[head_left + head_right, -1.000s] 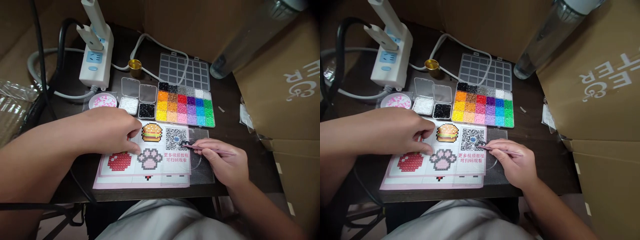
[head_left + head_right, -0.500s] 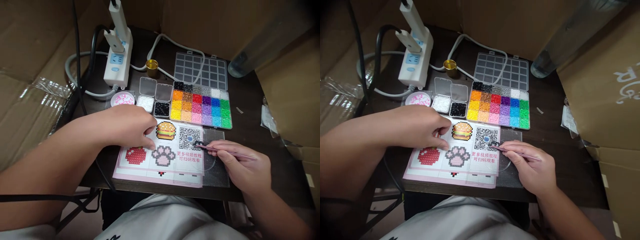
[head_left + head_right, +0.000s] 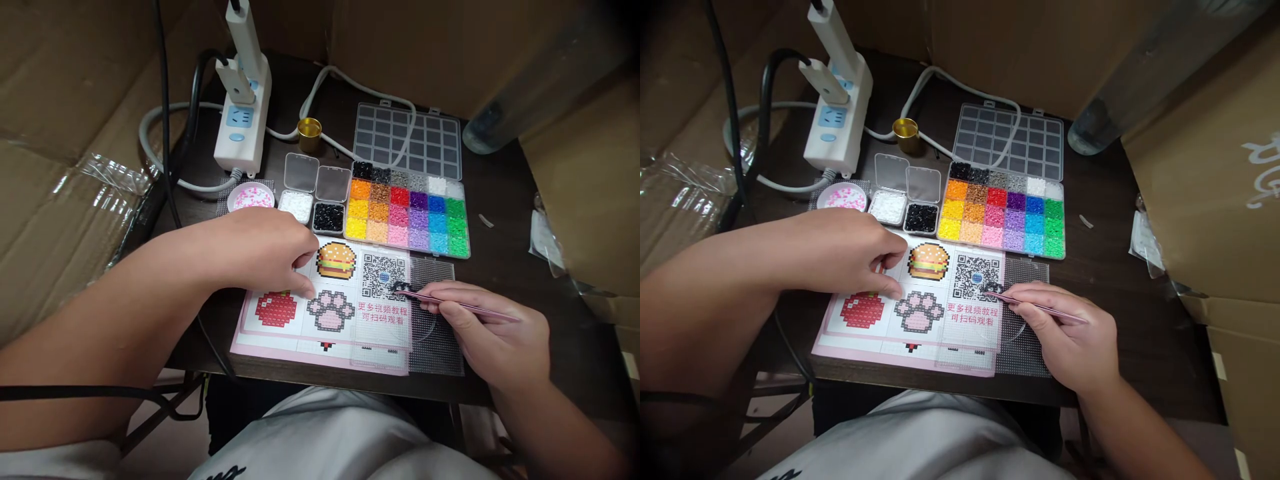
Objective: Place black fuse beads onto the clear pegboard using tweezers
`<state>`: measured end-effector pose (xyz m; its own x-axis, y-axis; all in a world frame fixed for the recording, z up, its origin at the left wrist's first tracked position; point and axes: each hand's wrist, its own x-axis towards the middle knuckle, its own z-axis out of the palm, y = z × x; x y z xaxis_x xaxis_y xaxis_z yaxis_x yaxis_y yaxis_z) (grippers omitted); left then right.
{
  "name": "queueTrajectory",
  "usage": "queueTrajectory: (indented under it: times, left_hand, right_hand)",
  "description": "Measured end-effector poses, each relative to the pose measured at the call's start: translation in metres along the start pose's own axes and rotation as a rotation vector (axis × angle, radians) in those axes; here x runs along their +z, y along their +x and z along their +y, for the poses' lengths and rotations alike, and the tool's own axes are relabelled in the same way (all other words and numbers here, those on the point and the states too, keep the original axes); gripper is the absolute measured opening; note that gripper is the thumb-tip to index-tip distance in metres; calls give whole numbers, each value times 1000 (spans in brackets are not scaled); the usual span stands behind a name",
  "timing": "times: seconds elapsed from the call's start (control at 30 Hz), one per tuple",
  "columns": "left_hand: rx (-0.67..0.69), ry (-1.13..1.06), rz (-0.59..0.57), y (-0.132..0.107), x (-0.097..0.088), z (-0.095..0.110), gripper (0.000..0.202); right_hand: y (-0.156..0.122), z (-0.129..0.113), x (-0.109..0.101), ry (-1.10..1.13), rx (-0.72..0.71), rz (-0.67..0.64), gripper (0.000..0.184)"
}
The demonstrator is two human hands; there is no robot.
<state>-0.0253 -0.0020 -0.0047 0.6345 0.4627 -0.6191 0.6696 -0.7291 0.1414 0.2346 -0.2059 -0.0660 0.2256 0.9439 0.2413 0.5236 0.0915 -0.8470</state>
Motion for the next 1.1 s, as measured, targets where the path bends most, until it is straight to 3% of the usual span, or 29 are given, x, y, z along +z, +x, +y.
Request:
queueTrajectory:
  times: [0.33,0.5,0.73,1.1]
  left_hand:
    - [-32,-9,70,1,1,0,34]
    - [-52,-4,8,4,-2,1,34]
    - [-53,-9,84,4,1,1,35]
    - [-25,7,61,4,2,0,35]
  right_hand:
    - [8,-8,2,-13,-7,-8,21]
    - [10,-7,4,61,-21,-9,19]
    - [9,-5,4,57,-56,-22,25]
    - [9,-5,5,34,-103,-21,33]
